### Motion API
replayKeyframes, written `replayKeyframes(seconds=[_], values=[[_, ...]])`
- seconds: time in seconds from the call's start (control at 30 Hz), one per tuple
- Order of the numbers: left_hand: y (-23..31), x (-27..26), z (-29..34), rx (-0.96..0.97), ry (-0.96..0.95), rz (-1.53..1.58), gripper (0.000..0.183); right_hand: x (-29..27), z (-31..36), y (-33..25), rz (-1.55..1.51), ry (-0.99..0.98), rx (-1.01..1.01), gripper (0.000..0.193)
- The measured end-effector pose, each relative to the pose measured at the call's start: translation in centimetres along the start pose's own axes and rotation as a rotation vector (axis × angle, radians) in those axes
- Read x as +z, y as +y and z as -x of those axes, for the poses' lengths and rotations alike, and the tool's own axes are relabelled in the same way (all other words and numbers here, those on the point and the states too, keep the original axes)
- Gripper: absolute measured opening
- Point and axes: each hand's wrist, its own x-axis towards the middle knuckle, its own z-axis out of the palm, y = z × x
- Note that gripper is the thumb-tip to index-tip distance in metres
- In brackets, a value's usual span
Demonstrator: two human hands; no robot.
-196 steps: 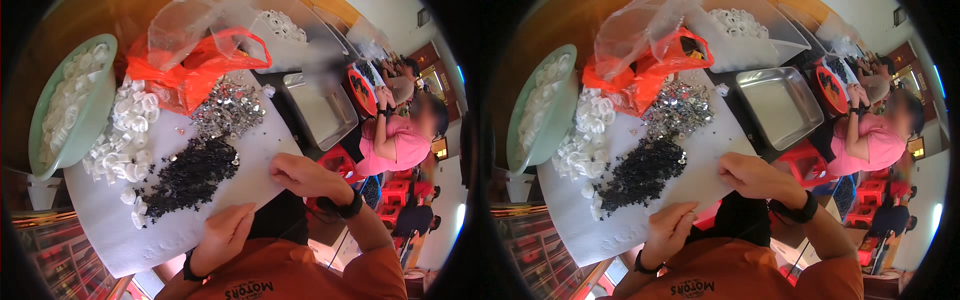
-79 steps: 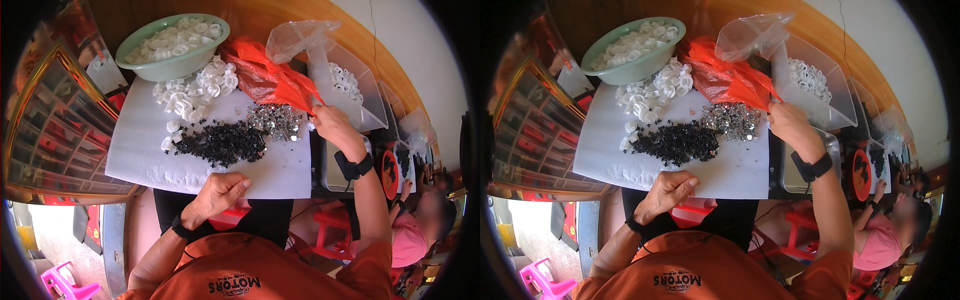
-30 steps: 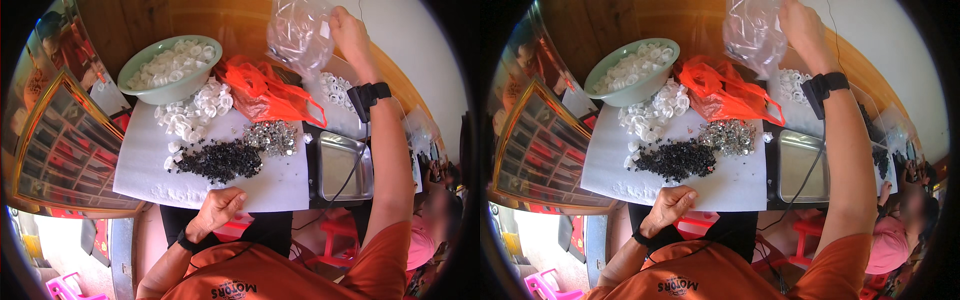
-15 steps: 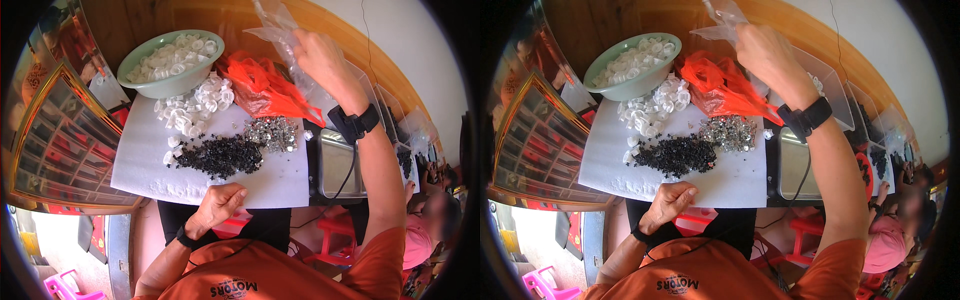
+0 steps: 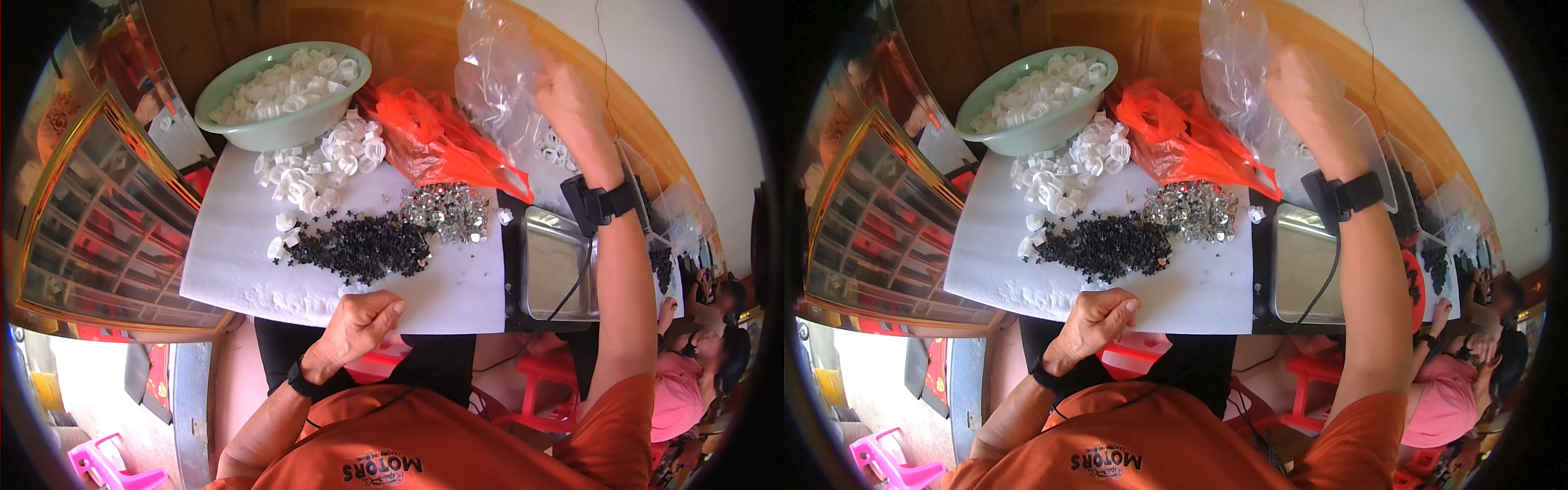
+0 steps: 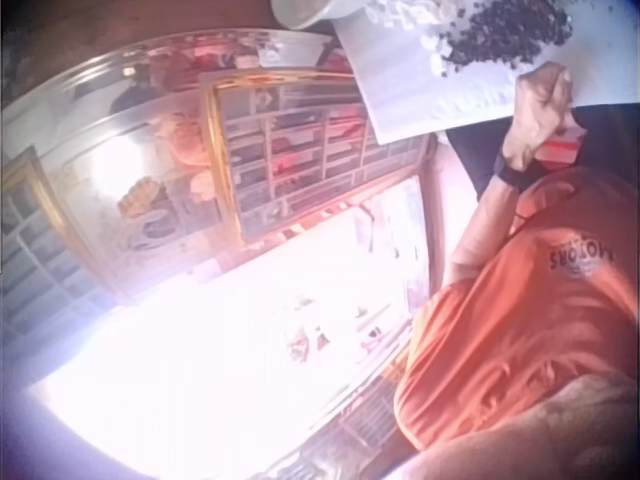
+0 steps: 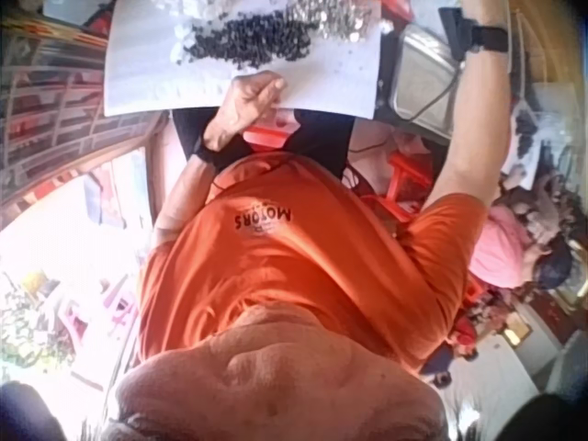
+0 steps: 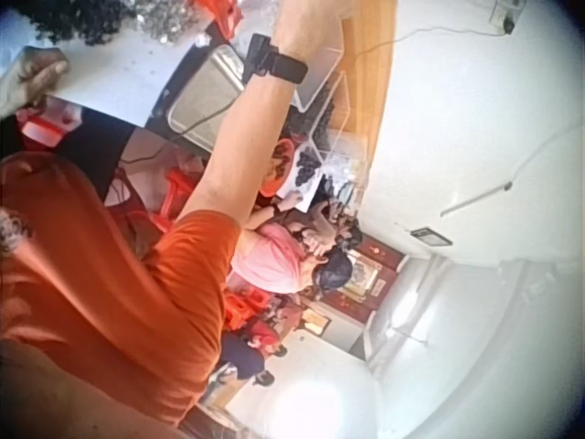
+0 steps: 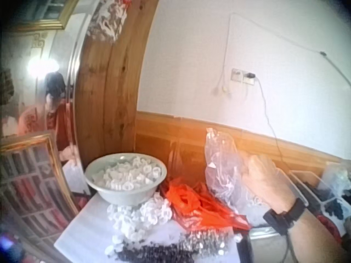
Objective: Assembling small plastic and metal components on a workbench.
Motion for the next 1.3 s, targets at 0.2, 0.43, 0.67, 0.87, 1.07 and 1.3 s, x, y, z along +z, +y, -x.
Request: replayKeyframes(seconds=[0.2, 0.43, 0.67, 0.87, 1.07, 1.3], values=[[-0.5, -0.2, -0.1, 0.042, -0.037, -0.006, 0.029, 1.9, 2.5, -2.1, 0.124, -0.111, -0.114, 0.033], [0.6, -0.1, -0.2, -0.033, -0.032, -0.003, 0.018, 5.7, 1.7, 1.1, -0.241, -0.058, -0.189, 0.023], [-0.2, -0.3, -0.1, -0.007, -0.04, 0.01, 0.024, 1.0, 1.0, 1.3, -0.491, -0.265, 0.294, 0.026], [-0.5, -0.1, -0.5, 0.039, -0.065, -0.026, 0.029, 1.9, 1.5, 1.0, -0.325, 0.003, -0.025, 0.025], [-0.9, -0.2, -0.4, 0.056, -0.041, -0.039, 0.029, 1.4, 0.8, -0.9, 0.057, -0.198, -0.12, 0.033], [-0.6, -0.4, -0.4, 0.038, -0.07, -0.022, 0.027, 6.6, 0.9, 0.7, -0.11, -0.206, -0.086, 0.035]])
